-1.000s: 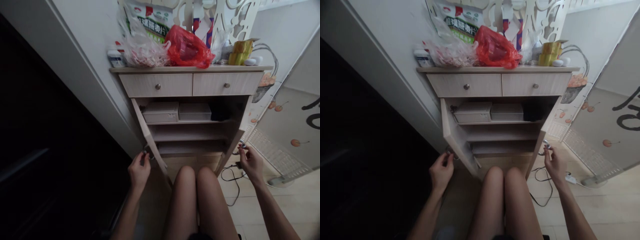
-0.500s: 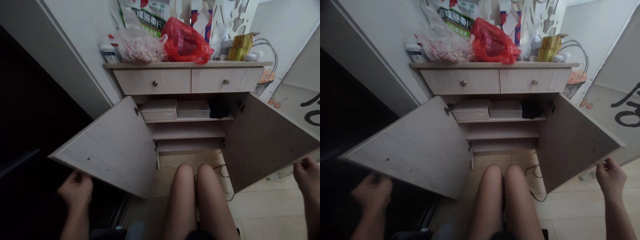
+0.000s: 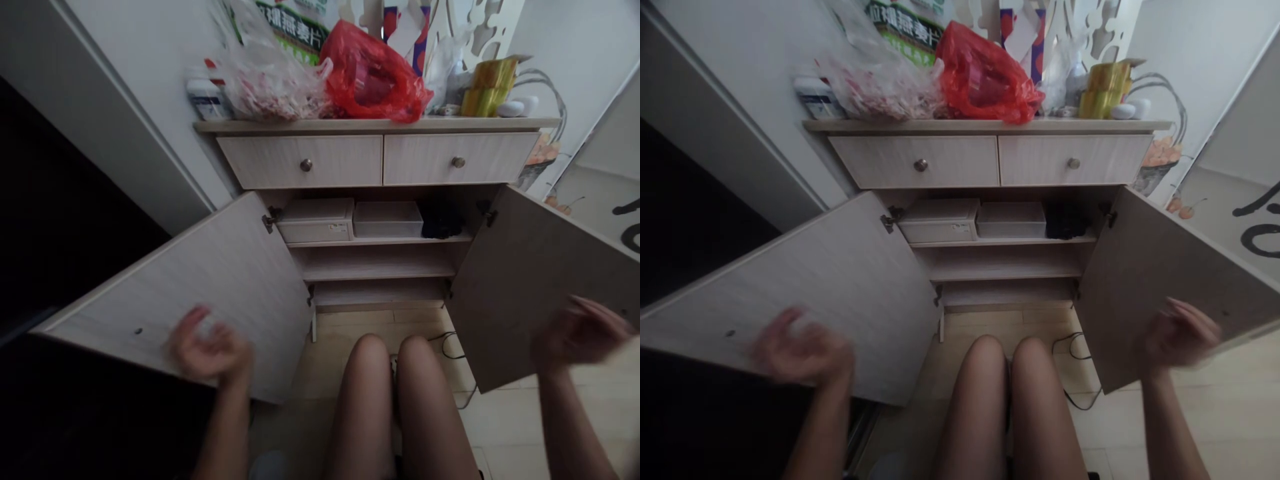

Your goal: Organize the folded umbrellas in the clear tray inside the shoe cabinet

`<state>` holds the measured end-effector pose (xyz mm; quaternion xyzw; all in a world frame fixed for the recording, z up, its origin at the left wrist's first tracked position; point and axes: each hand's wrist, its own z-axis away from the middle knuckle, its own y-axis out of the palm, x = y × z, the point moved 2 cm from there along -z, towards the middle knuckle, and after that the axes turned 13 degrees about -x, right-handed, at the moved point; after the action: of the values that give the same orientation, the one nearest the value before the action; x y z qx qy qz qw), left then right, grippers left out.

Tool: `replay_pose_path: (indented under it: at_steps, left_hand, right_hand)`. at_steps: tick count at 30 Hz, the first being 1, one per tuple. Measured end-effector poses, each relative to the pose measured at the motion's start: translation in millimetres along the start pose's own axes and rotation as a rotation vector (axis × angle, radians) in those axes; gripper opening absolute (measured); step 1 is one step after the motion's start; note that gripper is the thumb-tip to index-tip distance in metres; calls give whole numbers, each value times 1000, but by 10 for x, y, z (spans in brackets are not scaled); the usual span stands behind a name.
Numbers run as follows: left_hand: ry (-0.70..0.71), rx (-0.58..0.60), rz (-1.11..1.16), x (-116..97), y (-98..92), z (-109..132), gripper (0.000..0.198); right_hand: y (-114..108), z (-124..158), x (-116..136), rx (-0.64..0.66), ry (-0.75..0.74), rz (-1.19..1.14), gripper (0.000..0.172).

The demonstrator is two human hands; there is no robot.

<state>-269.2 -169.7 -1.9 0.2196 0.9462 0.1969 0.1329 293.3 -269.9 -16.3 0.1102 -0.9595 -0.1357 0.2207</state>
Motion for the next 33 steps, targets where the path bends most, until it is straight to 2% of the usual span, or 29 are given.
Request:
replay_pose_path:
  at_steps: [1, 2, 5, 7, 9, 12, 14, 16, 20, 22, 24, 26, 29, 33]
  left_hand:
    - [29, 182, 65, -133, 294, 133, 30]
    - [41, 381, 110, -260, 615, 279, 28]
    - [-17, 858, 187, -551, 1591, 713, 29]
    - [29, 1058, 208, -679, 2160, 949, 31]
    - [130, 1197, 192, -767, 2614, 1129, 33]
    - [271, 1311, 128, -844, 3058, 1316, 37]
    - [303, 1352, 93, -859, 3213, 1406, 38]
    - [297, 1380, 79, -846, 3280, 1468, 37]
    - [270, 1399, 85, -792, 3209, 1456, 34]
    - [252, 1390, 105, -782, 3063, 1369, 30]
    - [228, 1354, 143, -800, 2820, 1236, 26]
    - [192, 1265, 199, -845, 2470, 1065, 24]
    - [136, 1100, 281, -952, 1776, 799, 23]
    - [107, 1038, 329, -1116, 783, 582, 23]
  right_hand:
    - [265, 65, 165, 73, -79, 0, 18]
    - [572, 137, 302, 252, -114, -22, 12]
    - [1518, 343, 482, 697, -116, 25, 23]
    - [2077, 468, 421, 929, -150, 148, 29]
    - [2509, 562, 287, 1037, -185, 182, 28]
    - [2918, 665, 68, 1120, -221, 213, 27]
    - [3064, 713, -38, 1161, -230, 247, 26]
    - [3136, 737, -101, 1181, -226, 276, 25]
    - [3058, 683, -114, 1178, -227, 265, 24]
    - [2889, 603, -80, 1170, -239, 222, 26]
    - [2633, 508, -30, 1170, -247, 195, 26]
    - [2296, 419, 47, 1174, -251, 163, 23]
    - [1678, 332, 240, 1155, -234, 22, 21]
    - [807, 346, 574, 1166, -178, -116, 26]
